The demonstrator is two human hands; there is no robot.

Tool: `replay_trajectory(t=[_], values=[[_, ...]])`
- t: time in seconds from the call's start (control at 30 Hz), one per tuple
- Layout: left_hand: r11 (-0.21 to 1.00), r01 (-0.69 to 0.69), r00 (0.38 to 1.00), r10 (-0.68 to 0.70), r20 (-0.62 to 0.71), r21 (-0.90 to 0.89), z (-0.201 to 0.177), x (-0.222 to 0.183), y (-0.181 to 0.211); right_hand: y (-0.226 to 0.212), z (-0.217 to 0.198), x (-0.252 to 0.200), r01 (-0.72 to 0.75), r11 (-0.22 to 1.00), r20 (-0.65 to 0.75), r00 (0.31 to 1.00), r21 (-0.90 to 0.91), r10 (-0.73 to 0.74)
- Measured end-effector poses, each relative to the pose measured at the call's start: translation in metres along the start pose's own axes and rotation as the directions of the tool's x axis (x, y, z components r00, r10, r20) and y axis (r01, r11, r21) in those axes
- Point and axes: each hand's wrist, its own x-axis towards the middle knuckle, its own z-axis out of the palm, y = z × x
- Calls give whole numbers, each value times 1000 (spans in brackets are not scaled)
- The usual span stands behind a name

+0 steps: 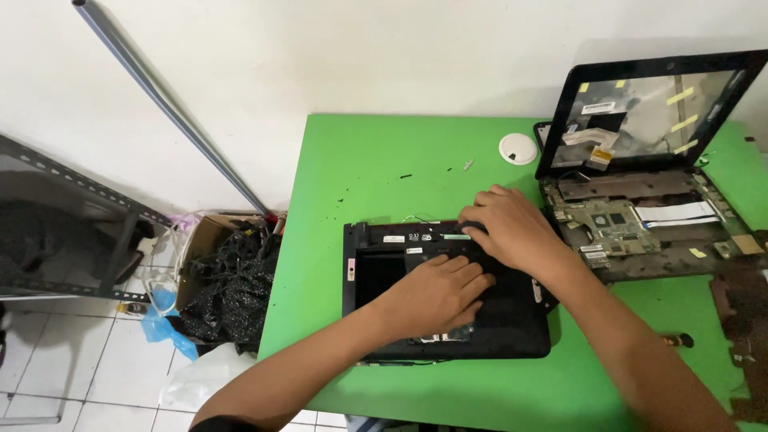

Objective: Disassembling a laptop to remove the keyboard and access internal components

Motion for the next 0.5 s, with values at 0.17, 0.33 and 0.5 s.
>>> replay_trajectory(t=[0.17,0.33,0.5], values=[[999,15,1000,-15,2,-34,-4,3,-1,0,-11,-5,34,999,69,997,34,-36],[999,35,999,-35,2,-38,-12,5,10,-1,-4,0,-14,995,46,999,104,9],[991,129,978,-134,162,40,-27,10,23,-9,-17,2,-46,970,-48,997,237,59]])
